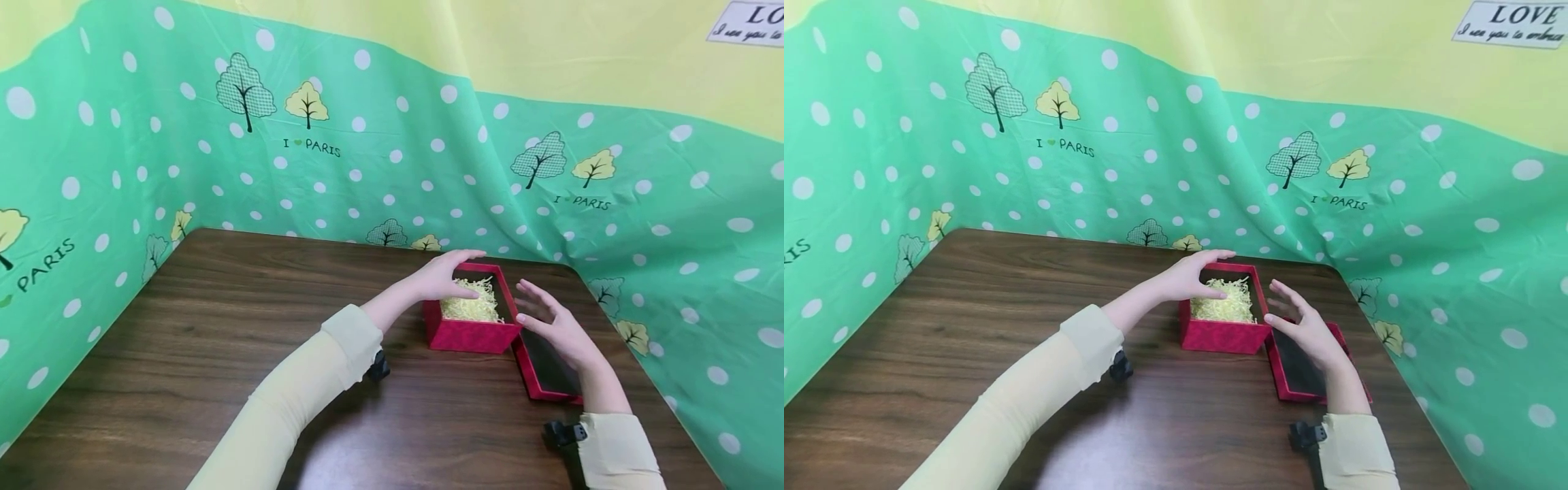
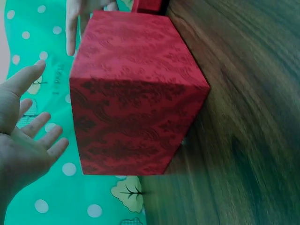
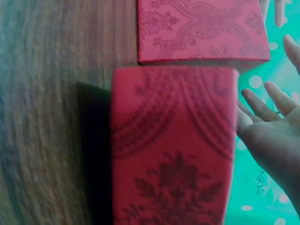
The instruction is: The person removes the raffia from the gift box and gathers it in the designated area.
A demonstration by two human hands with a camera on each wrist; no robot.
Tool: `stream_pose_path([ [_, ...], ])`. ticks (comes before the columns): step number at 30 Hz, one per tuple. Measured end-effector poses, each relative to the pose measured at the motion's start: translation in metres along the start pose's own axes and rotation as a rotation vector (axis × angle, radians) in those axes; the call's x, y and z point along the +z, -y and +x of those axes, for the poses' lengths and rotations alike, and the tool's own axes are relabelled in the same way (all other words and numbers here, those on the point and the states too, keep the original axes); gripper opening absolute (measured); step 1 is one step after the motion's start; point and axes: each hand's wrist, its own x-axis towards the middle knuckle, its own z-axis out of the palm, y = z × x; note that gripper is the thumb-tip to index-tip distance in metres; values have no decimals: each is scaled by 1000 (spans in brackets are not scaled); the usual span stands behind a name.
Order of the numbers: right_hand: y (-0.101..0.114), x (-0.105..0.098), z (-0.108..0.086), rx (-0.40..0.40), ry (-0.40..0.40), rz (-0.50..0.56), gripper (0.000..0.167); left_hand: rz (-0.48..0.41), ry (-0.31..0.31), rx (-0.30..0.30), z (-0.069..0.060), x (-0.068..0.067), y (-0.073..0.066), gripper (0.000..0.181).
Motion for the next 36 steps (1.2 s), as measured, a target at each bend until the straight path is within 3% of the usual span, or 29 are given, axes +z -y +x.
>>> stream_pose_path([
  [7, -5, 7, 6, 37, 61, 28, 70, 11, 43, 3, 5, 0, 10, 76],
  [18, -5, 10, 9, 80, 36, -19, 74, 78, 149, 29, 14, 3, 26, 76],
  [36, -4, 10, 9, 108, 50, -2, 73, 281, 293, 41, 30, 9, 24, 77],
])
